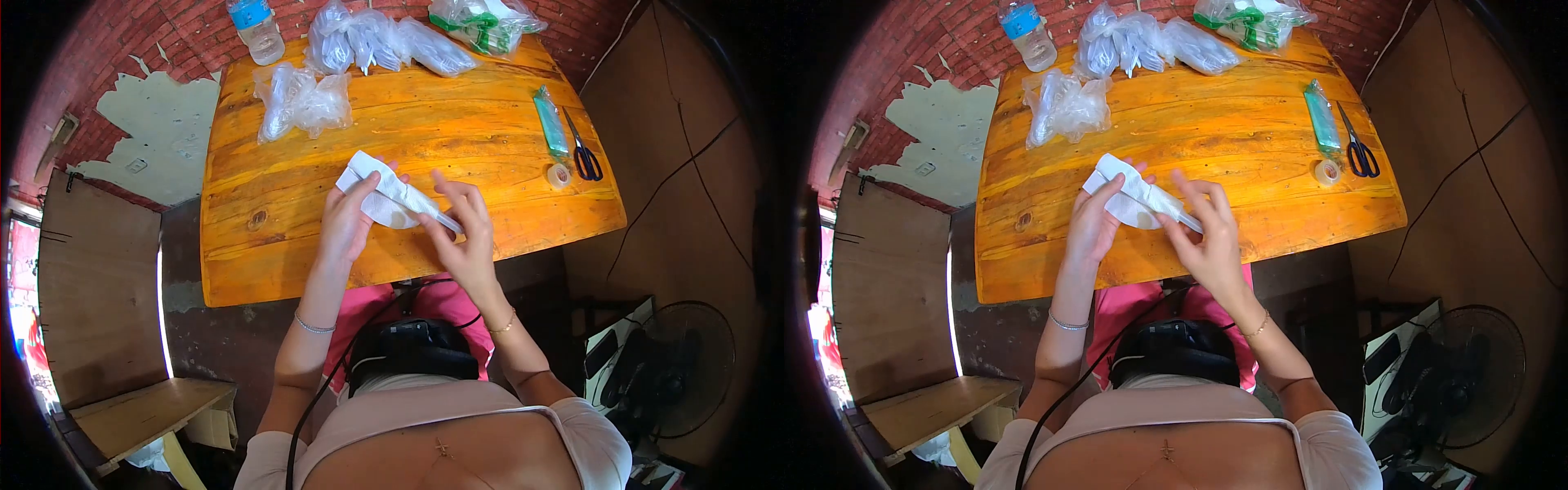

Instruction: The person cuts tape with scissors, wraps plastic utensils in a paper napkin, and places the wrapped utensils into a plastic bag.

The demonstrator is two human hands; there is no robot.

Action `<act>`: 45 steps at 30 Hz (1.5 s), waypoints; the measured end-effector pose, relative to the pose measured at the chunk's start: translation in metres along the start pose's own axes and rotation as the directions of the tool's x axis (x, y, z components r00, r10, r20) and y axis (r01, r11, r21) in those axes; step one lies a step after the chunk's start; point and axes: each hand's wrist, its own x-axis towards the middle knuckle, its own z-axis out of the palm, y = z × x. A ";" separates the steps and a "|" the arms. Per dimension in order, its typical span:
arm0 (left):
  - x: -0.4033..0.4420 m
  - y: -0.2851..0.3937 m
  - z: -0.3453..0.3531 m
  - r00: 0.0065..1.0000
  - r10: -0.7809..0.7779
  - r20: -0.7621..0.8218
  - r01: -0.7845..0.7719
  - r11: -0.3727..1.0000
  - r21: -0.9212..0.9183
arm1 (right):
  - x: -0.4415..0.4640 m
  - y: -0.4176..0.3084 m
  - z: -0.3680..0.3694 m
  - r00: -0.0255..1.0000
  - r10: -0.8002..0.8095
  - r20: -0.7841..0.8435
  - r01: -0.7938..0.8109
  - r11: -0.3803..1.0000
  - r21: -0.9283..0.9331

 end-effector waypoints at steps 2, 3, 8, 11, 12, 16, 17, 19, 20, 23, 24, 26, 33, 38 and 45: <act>-0.001 0.000 0.001 1.000 0.016 -0.019 -0.016 1.000 -0.003 | -0.001 0.012 -0.006 0.972 0.218 0.086 -0.227 0.967 0.117; -0.001 -0.001 0.001 1.000 0.022 -0.020 -0.022 1.000 -0.006 | -0.001 0.014 -0.012 0.912 0.357 0.203 -0.395 0.897 0.198; -0.002 -0.002 0.008 0.999 0.013 -0.029 -0.014 0.999 -0.045 | -0.003 0.018 -0.010 0.894 0.407 0.187 -0.438 0.882 0.176; -0.002 0.000 0.006 0.999 -0.052 0.004 0.052 0.979 -0.199 | -0.003 0.021 -0.009 0.989 0.136 0.058 -0.134 0.990 -0.030; -0.002 0.002 0.007 0.998 -0.068 0.011 0.068 0.969 -0.236 | -0.002 0.019 -0.009 0.997 0.065 0.046 -0.061 0.994 -0.093; -0.004 0.003 0.009 0.997 -0.067 0.039 0.074 0.973 -0.217 | -0.001 0.017 -0.007 0.979 -0.200 0.036 0.202 0.943 -0.263; -0.004 0.002 0.009 0.998 -0.052 0.047 0.060 0.983 -0.173 | -0.001 0.018 -0.007 0.965 -0.260 0.040 0.260 0.922 -0.287; -0.004 0.000 0.008 0.999 -0.022 0.050 0.029 0.989 -0.147 | -0.002 0.021 -0.007 0.960 -0.271 0.066 0.279 0.915 -0.291; -0.003 -0.001 0.007 0.999 -0.005 0.052 0.012 0.991 -0.134 | -0.002 0.022 -0.007 0.957 -0.278 0.079 0.289 0.912 -0.292; -0.006 0.001 0.006 0.998 -0.018 0.060 0.027 0.988 -0.154 | -0.004 0.021 -0.009 0.974 -0.213 0.078 0.226 0.933 -0.280; -0.007 0.001 0.005 0.999 -0.021 0.035 0.026 0.990 -0.137 | -0.004 0.020 -0.009 0.975 -0.211 0.077 0.224 0.935 -0.277; -0.007 -0.002 0.001 1.000 -0.026 -0.014 0.025 0.994 -0.102 | -0.004 0.018 -0.010 0.976 -0.205 0.076 0.218 0.938 -0.271; -0.010 -0.006 -0.009 0.994 -0.067 -0.081 0.059 0.994 -0.095 | -0.002 0.018 -0.012 0.990 -0.122 0.071 0.133 0.974 -0.184; -0.009 -0.008 -0.010 0.990 -0.055 -0.128 0.038 0.991 -0.128 | -0.002 0.021 -0.010 0.987 -0.146 0.061 0.155 0.969 -0.191; -0.012 -0.008 -0.012 0.996 -0.056 -0.072 0.057 0.998 0.014 | -0.005 0.028 -0.010 0.955 -0.282 0.096 0.298 0.910 -0.287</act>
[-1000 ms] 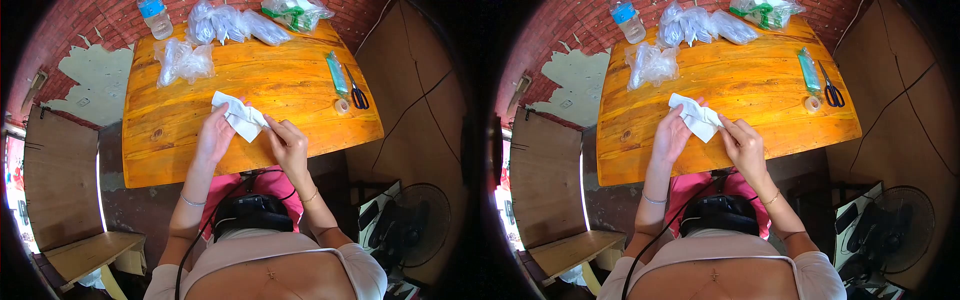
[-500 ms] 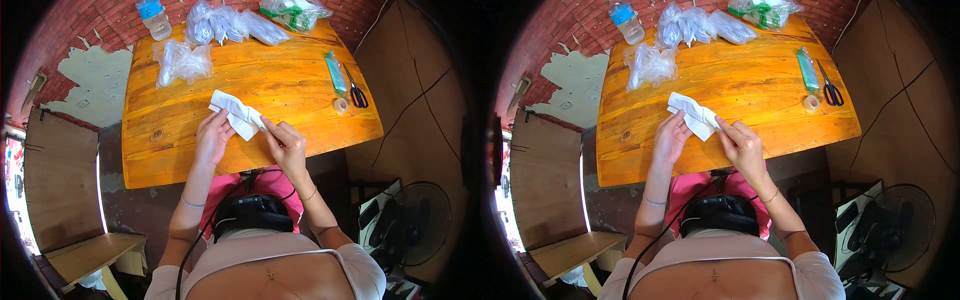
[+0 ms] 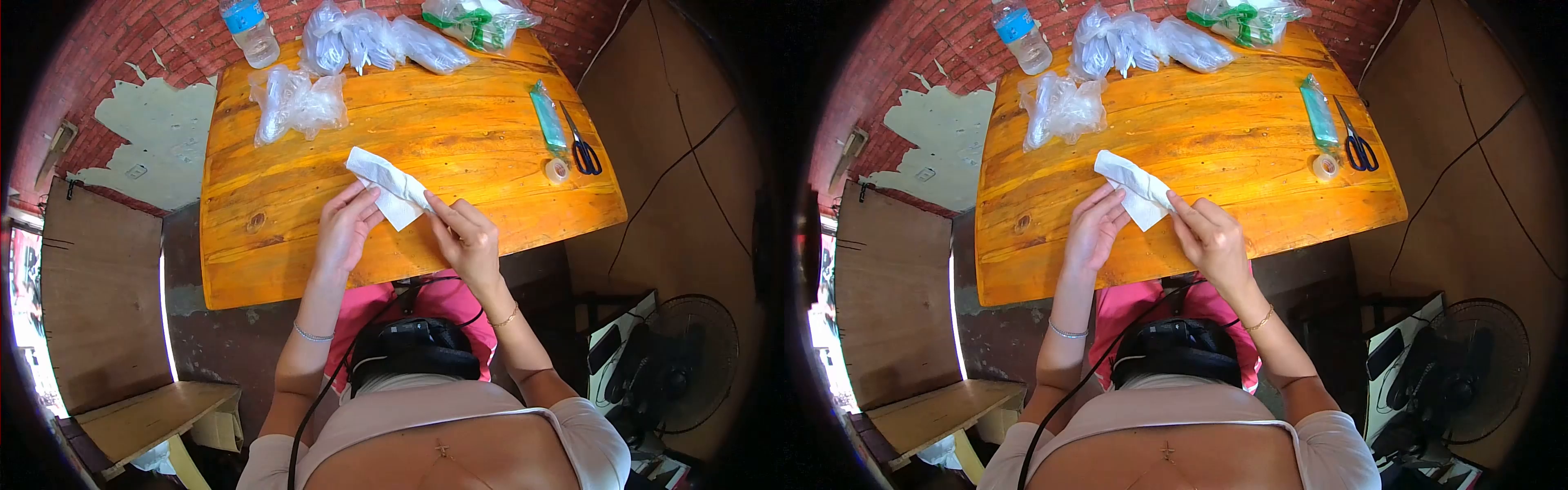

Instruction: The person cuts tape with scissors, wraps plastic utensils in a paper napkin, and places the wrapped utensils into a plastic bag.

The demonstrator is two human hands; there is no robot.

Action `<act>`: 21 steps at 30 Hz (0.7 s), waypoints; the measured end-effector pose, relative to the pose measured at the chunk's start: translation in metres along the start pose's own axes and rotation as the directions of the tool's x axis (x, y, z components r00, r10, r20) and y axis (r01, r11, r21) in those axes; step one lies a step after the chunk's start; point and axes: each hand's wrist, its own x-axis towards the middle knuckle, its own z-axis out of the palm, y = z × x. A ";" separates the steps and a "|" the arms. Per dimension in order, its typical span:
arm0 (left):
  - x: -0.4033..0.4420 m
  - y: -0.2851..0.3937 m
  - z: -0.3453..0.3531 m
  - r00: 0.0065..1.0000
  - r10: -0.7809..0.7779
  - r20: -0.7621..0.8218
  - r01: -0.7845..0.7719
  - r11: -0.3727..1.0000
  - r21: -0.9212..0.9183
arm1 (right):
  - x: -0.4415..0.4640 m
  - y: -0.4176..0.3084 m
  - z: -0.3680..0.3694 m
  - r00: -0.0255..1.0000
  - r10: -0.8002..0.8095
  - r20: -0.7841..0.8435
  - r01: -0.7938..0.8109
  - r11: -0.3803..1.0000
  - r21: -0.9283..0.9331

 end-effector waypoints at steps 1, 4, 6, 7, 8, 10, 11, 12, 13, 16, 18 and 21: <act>0.000 0.000 0.002 1.000 -0.006 -0.013 0.005 1.000 -0.010 | -0.001 0.000 0.000 0.999 -0.035 0.004 0.036 0.999 -0.034; 0.001 -0.002 0.005 1.000 -0.002 -0.029 0.001 1.000 -0.022 | -0.003 0.002 0.001 0.993 -0.114 0.008 0.115 0.990 -0.076; 0.001 -0.004 0.006 0.999 0.016 -0.032 -0.017 1.000 -0.017 | -0.003 0.002 0.002 0.989 -0.148 0.014 0.149 0.985 -0.083; 0.001 -0.004 0.007 0.999 0.028 -0.034 -0.028 1.000 -0.012 | -0.004 0.002 0.002 0.987 -0.158 0.020 0.159 0.984 -0.085; 0.002 -0.004 0.008 0.999 0.040 -0.035 -0.040 0.999 -0.007 | -0.005 0.002 0.003 0.985 -0.169 0.025 0.170 0.981 -0.088; 0.001 -0.003 0.010 0.997 0.042 -0.060 -0.043 0.999 -0.017 | -0.006 0.001 0.006 0.986 -0.166 0.008 0.167 0.985 -0.040; 0.001 -0.003 0.010 0.996 0.042 -0.073 -0.044 0.999 -0.021 | -0.007 0.000 0.007 0.986 -0.164 0.000 0.164 0.986 -0.016; 0.001 -0.004 0.009 0.996 0.048 -0.076 -0.049 0.999 -0.018 | -0.007 -0.003 0.006 0.996 -0.090 0.021 0.089 0.995 0.053; 0.002 -0.005 0.006 0.995 0.055 -0.079 -0.056 0.998 -0.014 | -0.006 -0.007 0.003 0.999 -0.019 0.048 0.013 0.993 0.121; 0.001 -0.002 0.008 0.992 0.086 -0.097 -0.090 0.995 -0.035 | -0.009 -0.014 0.006 0.899 0.401 0.179 -0.428 0.712 0.556; -0.001 0.001 0.012 0.989 0.108 -0.105 -0.114 0.993 -0.045 | -0.009 -0.011 0.006 0.765 0.531 0.365 -0.600 0.381 0.703; -0.001 0.000 0.014 0.987 0.134 -0.094 -0.137 0.990 -0.027 | -0.012 -0.005 0.008 0.652 0.580 0.487 -0.638 0.073 0.767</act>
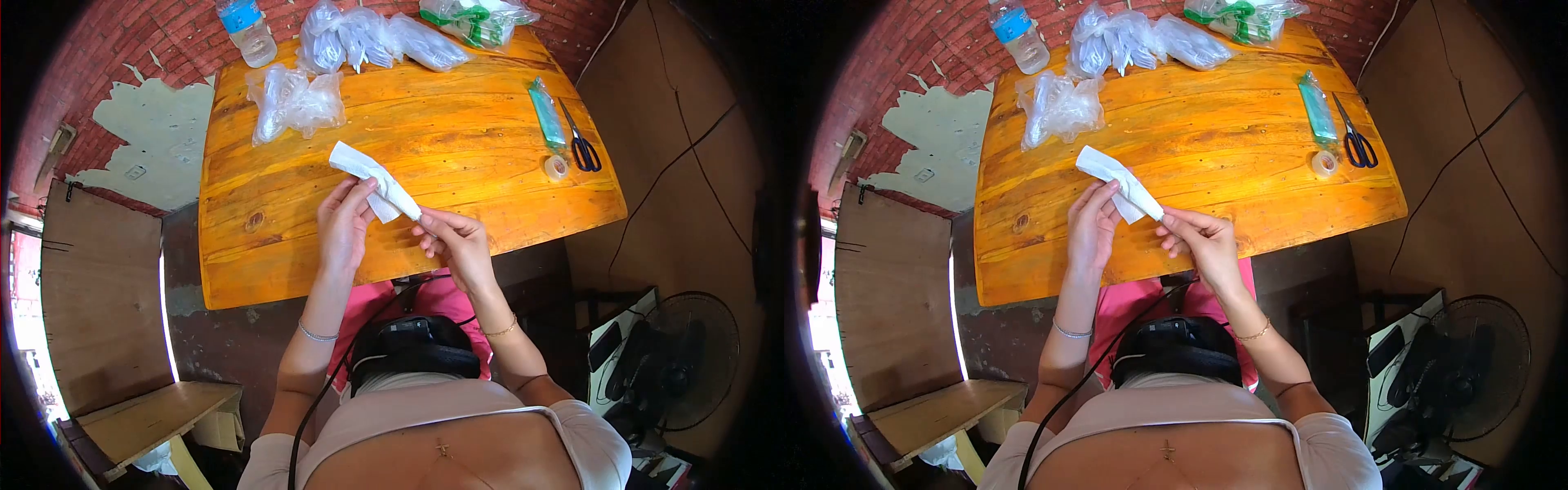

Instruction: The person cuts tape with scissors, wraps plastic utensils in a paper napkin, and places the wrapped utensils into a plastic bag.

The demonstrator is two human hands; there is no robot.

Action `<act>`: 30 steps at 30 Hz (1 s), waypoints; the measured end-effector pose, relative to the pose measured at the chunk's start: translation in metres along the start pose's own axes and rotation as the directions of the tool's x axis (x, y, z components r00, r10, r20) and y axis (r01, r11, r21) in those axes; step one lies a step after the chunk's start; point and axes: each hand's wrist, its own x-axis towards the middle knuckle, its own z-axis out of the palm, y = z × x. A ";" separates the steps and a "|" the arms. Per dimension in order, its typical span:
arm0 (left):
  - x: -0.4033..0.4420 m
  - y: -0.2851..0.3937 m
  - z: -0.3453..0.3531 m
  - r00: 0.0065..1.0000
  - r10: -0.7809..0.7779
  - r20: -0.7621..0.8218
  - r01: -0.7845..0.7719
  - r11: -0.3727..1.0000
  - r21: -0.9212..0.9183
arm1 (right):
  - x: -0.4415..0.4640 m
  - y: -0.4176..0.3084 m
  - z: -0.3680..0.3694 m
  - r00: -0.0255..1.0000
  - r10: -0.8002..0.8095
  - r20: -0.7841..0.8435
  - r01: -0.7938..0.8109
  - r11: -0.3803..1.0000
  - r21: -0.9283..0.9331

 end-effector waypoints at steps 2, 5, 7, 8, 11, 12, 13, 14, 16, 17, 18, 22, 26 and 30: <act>0.000 -0.004 -0.003 1.000 0.016 0.018 -0.016 0.999 0.030 | 0.002 0.004 -0.001 0.993 -0.109 -0.033 0.107 0.992 -0.060; -0.005 -0.001 0.007 0.998 0.009 0.068 -0.009 1.000 -0.008 | 0.000 0.004 0.004 0.958 -0.277 -0.071 0.257 0.943 -0.209; -0.006 0.001 0.009 0.997 -0.008 0.080 0.009 1.000 -0.011 | -0.004 0.001 0.010 0.930 -0.358 -0.084 0.314 0.893 -0.322; -0.007 0.001 0.009 0.996 -0.016 0.086 0.017 1.000 -0.013 | -0.006 -0.001 0.012 0.920 -0.382 -0.090 0.324 0.868 -0.376; -0.009 0.002 0.012 0.996 -0.041 0.078 0.048 0.995 -0.085 | -0.007 0.002 0.010 0.824 -0.567 -0.004 0.451 0.659 -0.602; -0.010 0.002 0.012 0.994 -0.069 0.090 0.076 0.994 -0.075 | -0.006 0.003 0.009 0.773 -0.632 0.053 0.496 0.550 -0.672; -0.012 0.001 0.011 0.990 -0.099 0.101 0.105 0.992 -0.065 | -0.007 0.002 0.009 0.707 -0.697 0.119 0.552 0.438 -0.709; -0.013 0.001 0.011 0.985 -0.128 0.111 0.135 0.989 -0.055 | -0.007 0.000 0.010 0.635 -0.749 0.189 0.596 0.319 -0.737; -0.015 0.001 0.013 0.983 -0.140 0.117 0.147 0.987 -0.059 | -0.008 -0.003 0.011 0.545 -0.786 0.292 0.634 0.160 -0.756; -0.016 0.001 0.014 0.982 -0.146 0.120 0.154 0.986 -0.061 | -0.009 -0.003 0.010 0.533 -0.784 0.320 0.639 0.124 -0.759; -0.016 0.000 0.015 0.981 -0.153 0.121 0.162 0.984 -0.070 | -0.010 -0.004 0.010 0.520 -0.780 0.348 0.643 0.089 -0.760; -0.017 -0.002 0.016 0.975 -0.164 0.153 0.182 0.977 -0.112 | -0.008 -0.006 0.006 0.448 -0.755 0.479 0.696 -0.042 -0.717; -0.020 0.005 0.019 0.963 -0.192 0.189 0.234 0.944 -0.233 | -0.005 -0.010 0.003 0.420 -0.716 0.558 0.717 -0.116 -0.687; -0.026 0.006 0.027 0.974 -0.118 0.195 0.133 0.989 -0.065 | -0.005 -0.012 0.002 0.402 -0.663 0.632 0.733 -0.180 -0.656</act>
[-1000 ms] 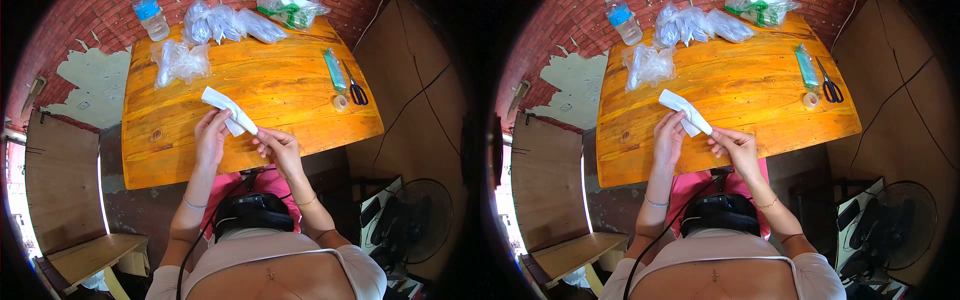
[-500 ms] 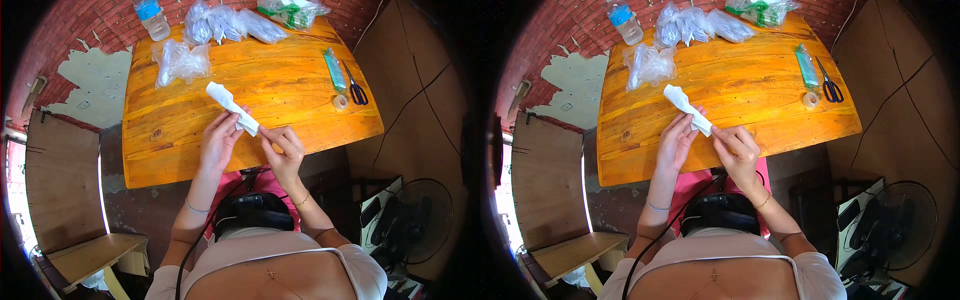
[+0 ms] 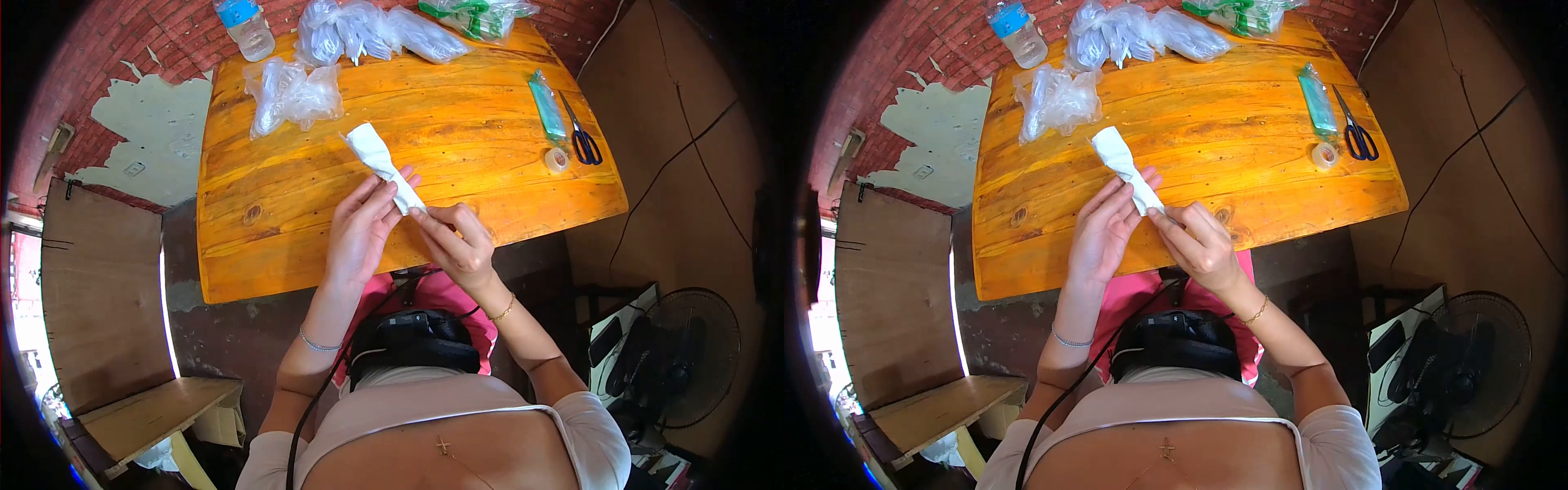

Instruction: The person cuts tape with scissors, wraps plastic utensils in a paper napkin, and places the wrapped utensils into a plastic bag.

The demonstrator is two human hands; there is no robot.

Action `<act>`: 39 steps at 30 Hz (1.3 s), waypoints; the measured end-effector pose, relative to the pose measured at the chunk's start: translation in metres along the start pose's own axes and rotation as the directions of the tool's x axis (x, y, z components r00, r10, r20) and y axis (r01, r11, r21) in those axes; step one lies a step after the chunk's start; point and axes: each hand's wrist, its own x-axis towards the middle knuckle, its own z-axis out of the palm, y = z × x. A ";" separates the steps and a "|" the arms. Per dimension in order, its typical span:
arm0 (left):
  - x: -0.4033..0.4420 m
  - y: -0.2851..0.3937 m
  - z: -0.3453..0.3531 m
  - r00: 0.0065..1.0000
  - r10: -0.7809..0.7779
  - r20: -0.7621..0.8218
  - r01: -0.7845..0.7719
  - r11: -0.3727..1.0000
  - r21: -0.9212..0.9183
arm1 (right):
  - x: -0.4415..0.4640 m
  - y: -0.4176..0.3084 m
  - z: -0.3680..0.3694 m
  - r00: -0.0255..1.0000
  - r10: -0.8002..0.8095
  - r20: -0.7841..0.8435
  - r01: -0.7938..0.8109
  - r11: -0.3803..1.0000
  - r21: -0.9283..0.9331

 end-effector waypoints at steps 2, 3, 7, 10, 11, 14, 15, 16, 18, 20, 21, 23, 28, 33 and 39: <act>0.000 -0.003 0.001 0.999 0.031 -0.011 -0.031 0.998 0.057 | -0.002 0.000 0.002 0.999 -0.020 0.025 0.020 1.000 0.011; 0.000 -0.005 0.000 0.999 0.036 -0.017 -0.035 0.997 0.062 | -0.004 0.000 0.002 0.999 -0.029 0.037 0.029 0.999 0.017; -0.001 -0.010 0.000 0.999 0.018 -0.037 -0.016 0.998 0.060 | -0.007 0.000 0.003 0.998 -0.050 0.046 0.048 0.998 0.037; -0.001 -0.011 0.001 0.999 -0.034 -0.015 0.035 0.998 0.043 | -0.008 -0.001 0.004 0.998 -0.045 0.045 0.043 0.998 0.046; -0.002 -0.011 0.001 0.999 -0.054 -0.003 0.054 0.998 0.039 | -0.010 -0.001 0.005 0.998 -0.042 0.046 0.040 0.998 0.047; -0.001 -0.014 -0.001 0.998 -0.061 0.003 0.061 0.998 0.005 | -0.013 -0.001 0.006 0.998 -0.034 0.050 0.032 0.998 0.046; -0.001 -0.013 -0.001 0.997 -0.073 0.004 0.073 0.997 -0.005 | -0.013 -0.001 0.007 0.998 -0.033 0.051 0.031 0.998 0.045; -0.002 -0.010 0.000 0.996 -0.085 0.005 0.085 0.996 -0.014 | -0.013 0.000 0.007 0.998 -0.036 0.052 0.033 0.998 0.045; -0.002 -0.009 -0.001 0.996 -0.091 0.008 0.091 0.996 -0.006 | -0.013 -0.001 0.008 0.998 -0.037 0.054 0.035 0.998 0.044; -0.001 -0.011 -0.002 0.997 -0.072 0.014 0.071 0.997 0.025 | -0.013 -0.001 0.008 0.998 -0.038 0.054 0.035 0.998 0.046; -0.001 -0.013 -0.003 0.998 -0.057 0.009 0.056 0.997 0.043 | -0.012 -0.001 0.009 0.998 -0.039 0.054 0.036 0.998 0.047; -0.002 -0.015 -0.005 1.000 -0.028 0.000 0.028 0.997 0.078 | -0.013 -0.001 0.009 0.998 -0.024 0.061 0.021 0.998 0.054; 0.000 -0.011 -0.002 0.999 0.047 -0.017 -0.045 0.993 0.105 | -0.005 -0.005 0.003 0.993 0.112 0.039 -0.117 0.980 0.163; 0.001 0.001 -0.006 0.997 0.062 -0.045 -0.053 0.982 0.184 | 0.004 0.010 -0.027 0.910 0.405 -0.091 -0.400 0.914 0.070; 0.000 0.017 -0.031 0.999 0.037 -0.015 -0.034 0.987 0.159 | 0.003 0.076 -0.065 0.774 0.602 -0.196 -0.626 0.775 -0.089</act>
